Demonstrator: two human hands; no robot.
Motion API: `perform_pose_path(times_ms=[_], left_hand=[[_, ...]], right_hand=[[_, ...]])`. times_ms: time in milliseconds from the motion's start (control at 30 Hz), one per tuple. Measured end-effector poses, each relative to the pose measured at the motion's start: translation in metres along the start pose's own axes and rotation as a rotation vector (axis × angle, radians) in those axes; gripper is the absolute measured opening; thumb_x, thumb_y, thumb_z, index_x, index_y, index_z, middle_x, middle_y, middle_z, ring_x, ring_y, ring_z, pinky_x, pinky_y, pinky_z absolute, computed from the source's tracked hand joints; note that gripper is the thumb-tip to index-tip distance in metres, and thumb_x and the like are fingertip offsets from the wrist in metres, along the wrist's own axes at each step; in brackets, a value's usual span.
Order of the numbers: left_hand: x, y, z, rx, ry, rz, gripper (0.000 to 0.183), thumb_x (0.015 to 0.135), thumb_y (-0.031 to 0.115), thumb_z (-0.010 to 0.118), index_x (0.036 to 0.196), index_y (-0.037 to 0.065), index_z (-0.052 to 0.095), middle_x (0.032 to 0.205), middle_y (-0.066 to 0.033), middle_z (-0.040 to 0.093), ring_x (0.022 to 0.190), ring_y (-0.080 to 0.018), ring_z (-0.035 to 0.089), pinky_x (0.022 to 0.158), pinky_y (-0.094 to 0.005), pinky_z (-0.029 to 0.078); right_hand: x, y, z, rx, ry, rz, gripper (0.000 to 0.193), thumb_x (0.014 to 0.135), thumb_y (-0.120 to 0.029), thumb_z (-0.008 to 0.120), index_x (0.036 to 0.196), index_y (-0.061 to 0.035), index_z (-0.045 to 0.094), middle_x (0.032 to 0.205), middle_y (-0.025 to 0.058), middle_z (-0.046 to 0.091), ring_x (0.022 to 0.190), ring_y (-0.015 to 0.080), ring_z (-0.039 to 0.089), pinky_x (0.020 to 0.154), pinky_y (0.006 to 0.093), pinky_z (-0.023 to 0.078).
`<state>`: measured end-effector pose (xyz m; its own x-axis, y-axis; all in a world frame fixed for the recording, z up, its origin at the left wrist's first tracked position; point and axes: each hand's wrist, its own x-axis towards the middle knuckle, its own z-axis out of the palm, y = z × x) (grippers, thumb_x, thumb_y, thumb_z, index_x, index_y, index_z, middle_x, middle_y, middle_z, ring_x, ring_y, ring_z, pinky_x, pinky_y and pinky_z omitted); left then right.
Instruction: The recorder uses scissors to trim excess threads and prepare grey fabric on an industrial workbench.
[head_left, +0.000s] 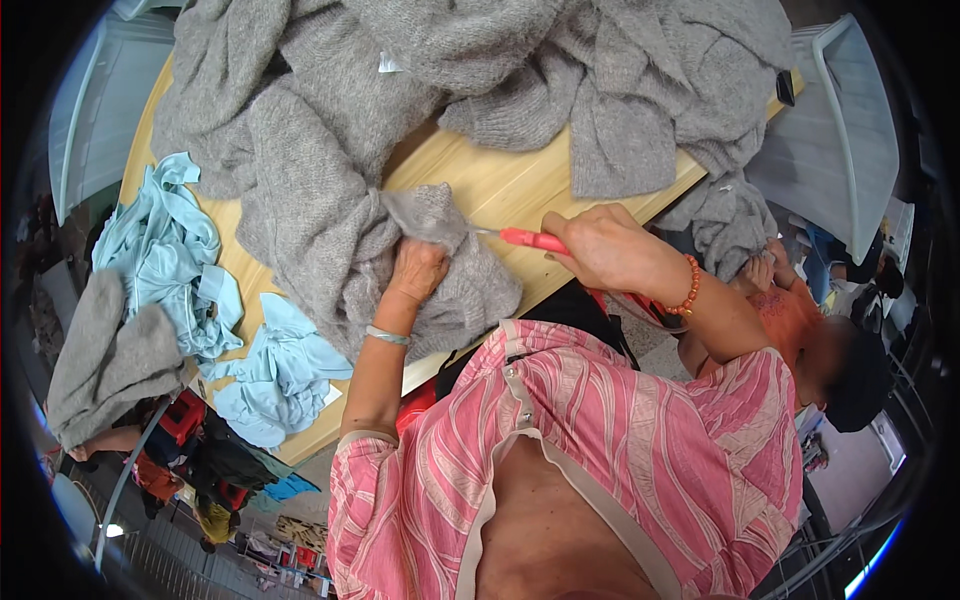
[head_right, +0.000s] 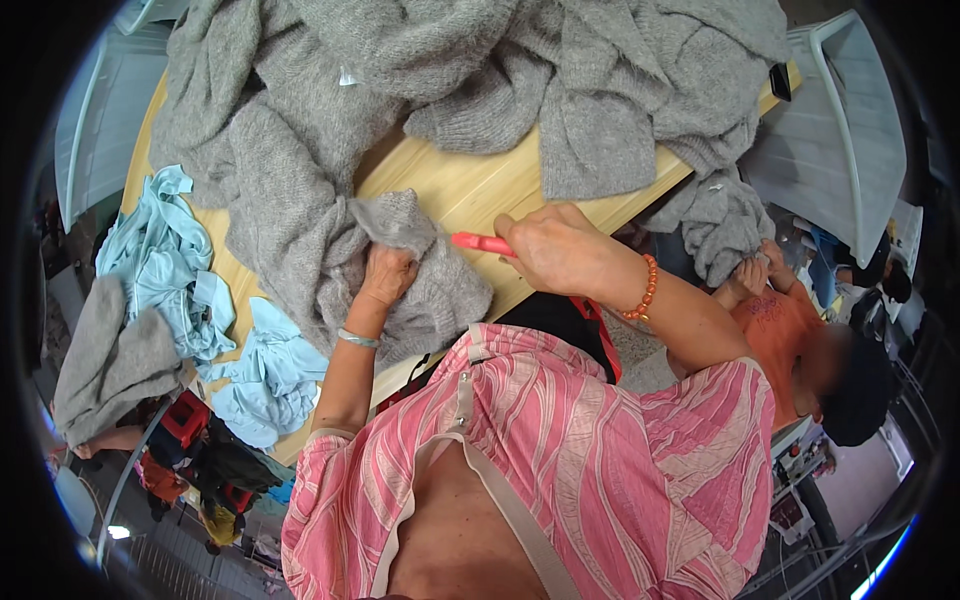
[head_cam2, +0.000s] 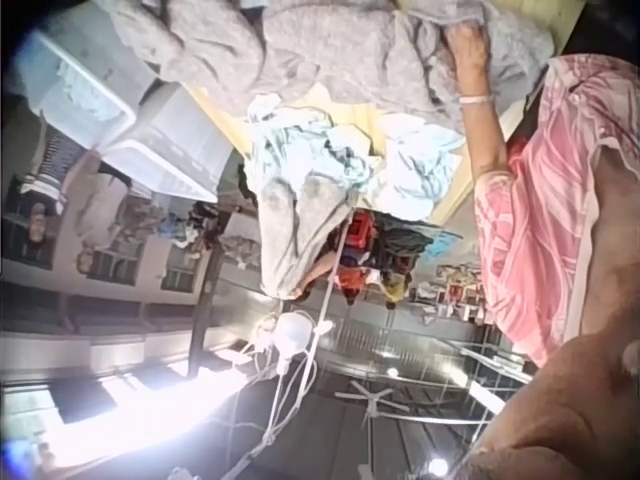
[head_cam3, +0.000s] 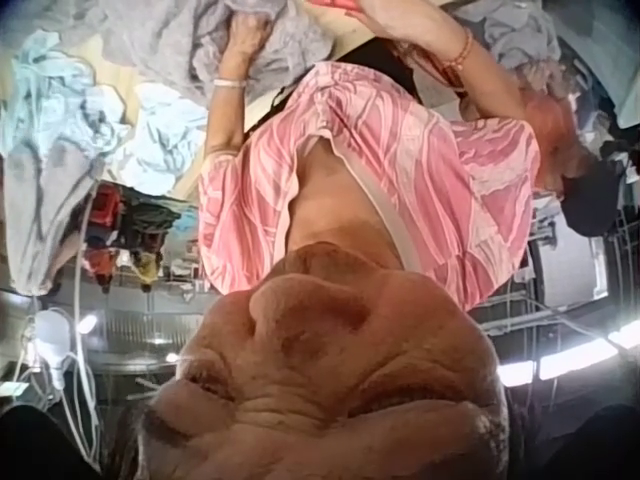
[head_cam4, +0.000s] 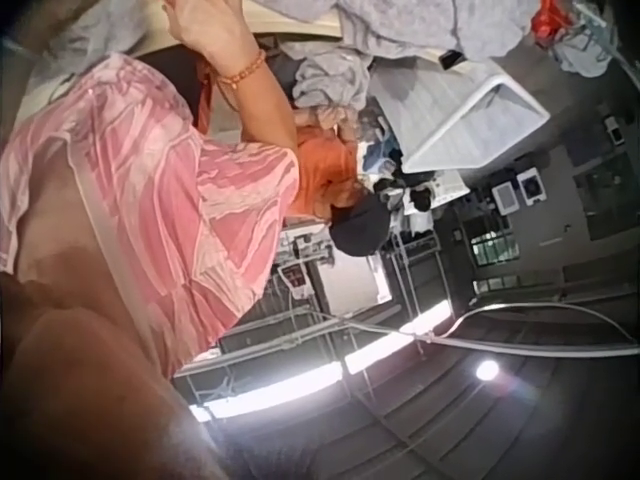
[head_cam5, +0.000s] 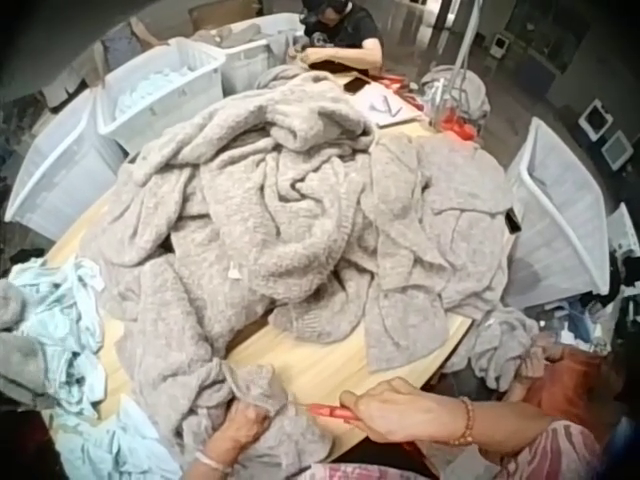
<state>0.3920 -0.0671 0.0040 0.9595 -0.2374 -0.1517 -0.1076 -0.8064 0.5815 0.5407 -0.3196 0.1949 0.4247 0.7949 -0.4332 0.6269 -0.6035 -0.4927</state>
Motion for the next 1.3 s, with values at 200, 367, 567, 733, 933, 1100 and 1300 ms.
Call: perform_pose_path(times_ms=[200,367,567,733,933,1100,1300], left_hand=[[0.004,0.002,-0.007,0.032,0.05,0.04,0.038,0.062,0.001,0.06,0.099,0.006,0.067,0.109,-0.021,0.061,0.103,-0.0387,0.056,0.092,-0.0451,0.044],[0.019,0.012,-0.015,-0.024,0.075,0.098,0.037,0.063,0.003,0.06,0.099,0.005,0.067,0.114,-0.0231,0.058,0.109,-0.0399,0.053,0.098,-0.0457,0.039],[0.005,0.011,-0.012,0.026,0.075,0.004,0.011,0.064,0.004,0.06,0.075,0.006,0.059,0.084,-0.0187,0.053,0.083,-0.0385,0.05,0.075,-0.0473,0.041],[0.009,0.011,-0.003,-0.071,0.243,-0.053,0.013,0.066,0.005,0.064,0.069,0.004,0.051,0.078,-0.018,0.047,0.079,-0.0385,0.046,0.071,-0.047,0.039],[0.018,0.02,-0.009,-0.126,0.425,-0.081,0.021,0.078,0.005,0.064,0.099,0.003,0.06,0.133,-0.0225,0.041,0.132,-0.046,0.026,0.107,-0.0476,0.027],[-0.035,0.102,-0.055,0.153,0.277,-0.307,0.078,0.065,0.033,0.078,0.132,0.013,0.044,0.146,-0.0239,0.021,0.135,-0.0481,0.013,0.104,-0.0603,0.021],[-0.095,0.094,0.006,0.044,0.178,-0.736,0.079,0.06,0.026,0.079,0.131,0.014,0.046,0.146,-0.0265,0.018,0.132,-0.0501,0.016,0.1,-0.062,0.024]], right_hand=[[0.009,0.001,0.001,0.046,-0.003,-0.066,0.02,0.084,-0.02,0.059,0.088,-0.0031,0.048,0.061,0.0158,0.057,0.062,0.0355,0.06,0.056,0.0446,0.045],[0.014,-0.002,-0.008,0.018,0.042,-0.031,0.018,0.082,-0.016,0.058,0.088,-0.0018,0.049,0.062,0.0159,0.058,0.063,0.0351,0.061,0.057,0.0448,0.046],[-0.005,0.016,0.012,0.19,0.01,-0.125,0.02,0.075,-0.011,0.054,0.088,0.0036,0.056,0.064,0.0189,0.06,0.066,0.0357,0.063,0.057,0.0441,0.048],[-0.02,0.019,0.024,0.103,-0.155,-0.119,0.019,0.075,-0.013,0.057,0.084,0.0034,0.055,0.064,0.0181,0.061,0.067,0.0353,0.063,0.058,0.0448,0.048],[-0.032,0.023,0.002,0.21,-0.002,0.004,0.017,0.078,-0.013,0.054,0.086,0.0022,0.054,0.069,0.0191,0.062,0.071,0.036,0.063,0.062,0.045,0.047],[-0.03,0.037,0.01,0.182,0.044,0.061,0.014,0.08,-0.011,0.053,0.088,0.0005,0.051,0.066,0.0203,0.059,0.067,0.0386,0.061,0.058,0.0475,0.045],[-0.02,0.019,0.012,0.128,0.04,0.159,0.022,0.083,-0.021,0.061,0.097,-0.0059,0.054,0.073,0.0221,0.061,0.072,0.0416,0.059,0.063,0.0497,0.045]])
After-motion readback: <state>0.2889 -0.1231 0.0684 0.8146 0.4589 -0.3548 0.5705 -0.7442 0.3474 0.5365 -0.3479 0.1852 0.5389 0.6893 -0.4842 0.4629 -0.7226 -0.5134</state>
